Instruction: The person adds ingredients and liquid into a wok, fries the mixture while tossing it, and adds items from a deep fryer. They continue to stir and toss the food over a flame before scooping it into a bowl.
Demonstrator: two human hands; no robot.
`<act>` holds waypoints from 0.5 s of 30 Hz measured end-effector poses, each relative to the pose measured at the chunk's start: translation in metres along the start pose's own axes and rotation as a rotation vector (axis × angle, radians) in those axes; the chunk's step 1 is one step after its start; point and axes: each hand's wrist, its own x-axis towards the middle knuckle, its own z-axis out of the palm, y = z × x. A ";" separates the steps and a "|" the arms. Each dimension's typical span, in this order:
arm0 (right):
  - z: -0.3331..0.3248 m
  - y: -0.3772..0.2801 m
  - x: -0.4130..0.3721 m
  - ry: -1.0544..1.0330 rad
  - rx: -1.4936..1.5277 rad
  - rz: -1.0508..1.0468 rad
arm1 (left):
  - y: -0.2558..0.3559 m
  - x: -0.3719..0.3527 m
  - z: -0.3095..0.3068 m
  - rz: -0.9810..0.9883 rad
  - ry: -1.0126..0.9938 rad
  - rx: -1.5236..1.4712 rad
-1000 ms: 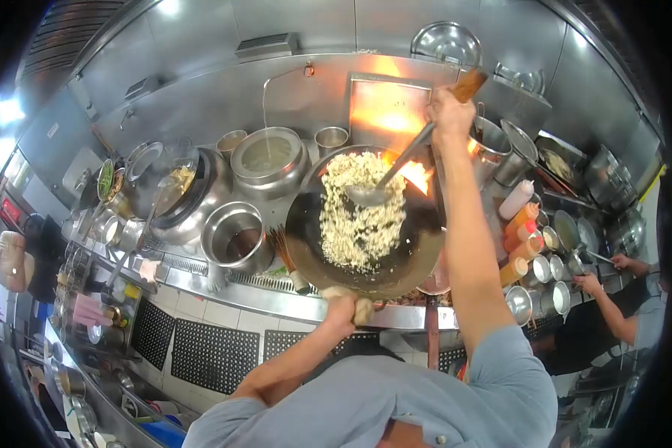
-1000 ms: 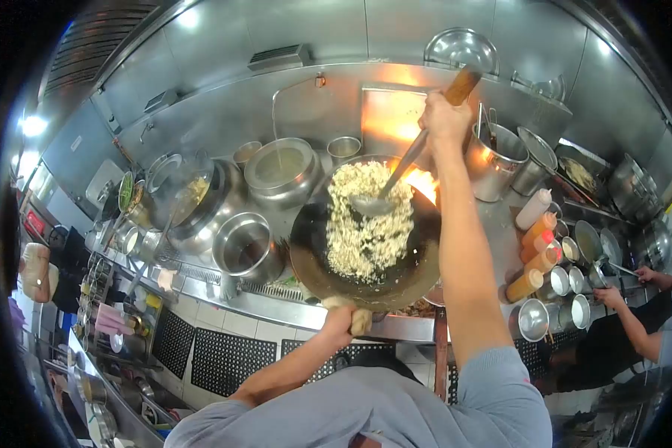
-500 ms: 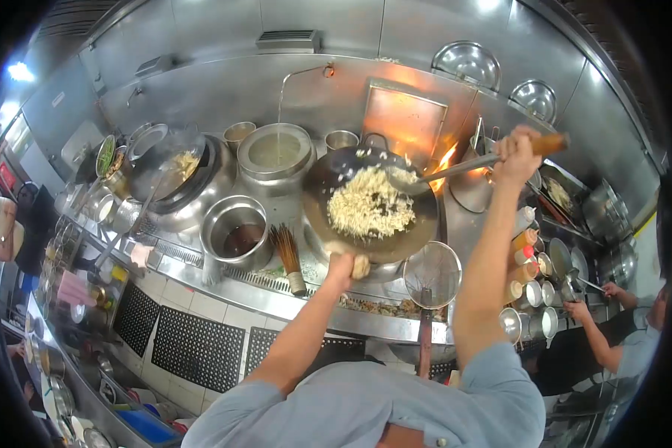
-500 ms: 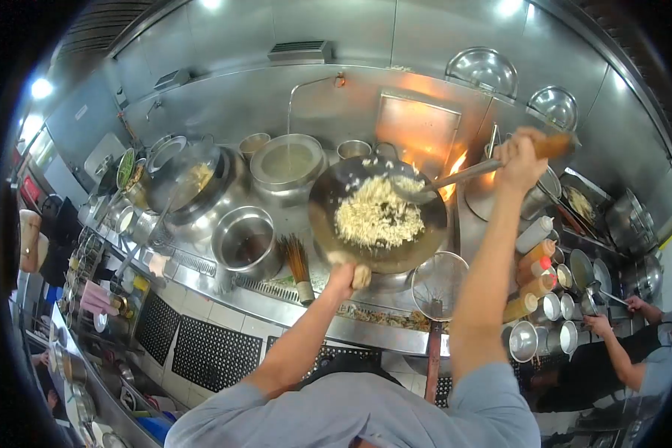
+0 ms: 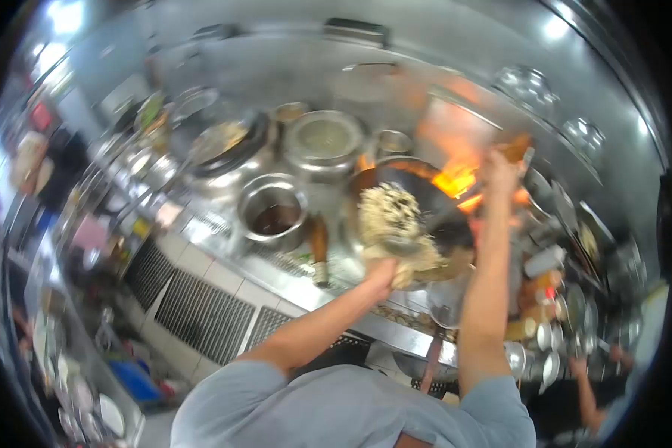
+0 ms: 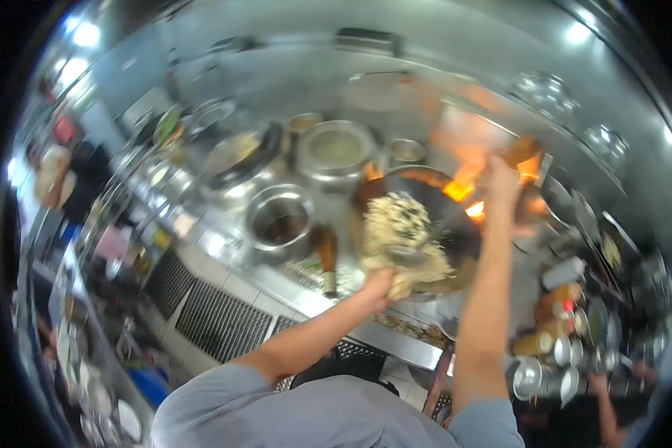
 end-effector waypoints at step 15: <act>0.038 -0.027 -0.021 0.192 0.080 -0.293 | -0.052 -0.043 -0.038 0.266 0.187 0.297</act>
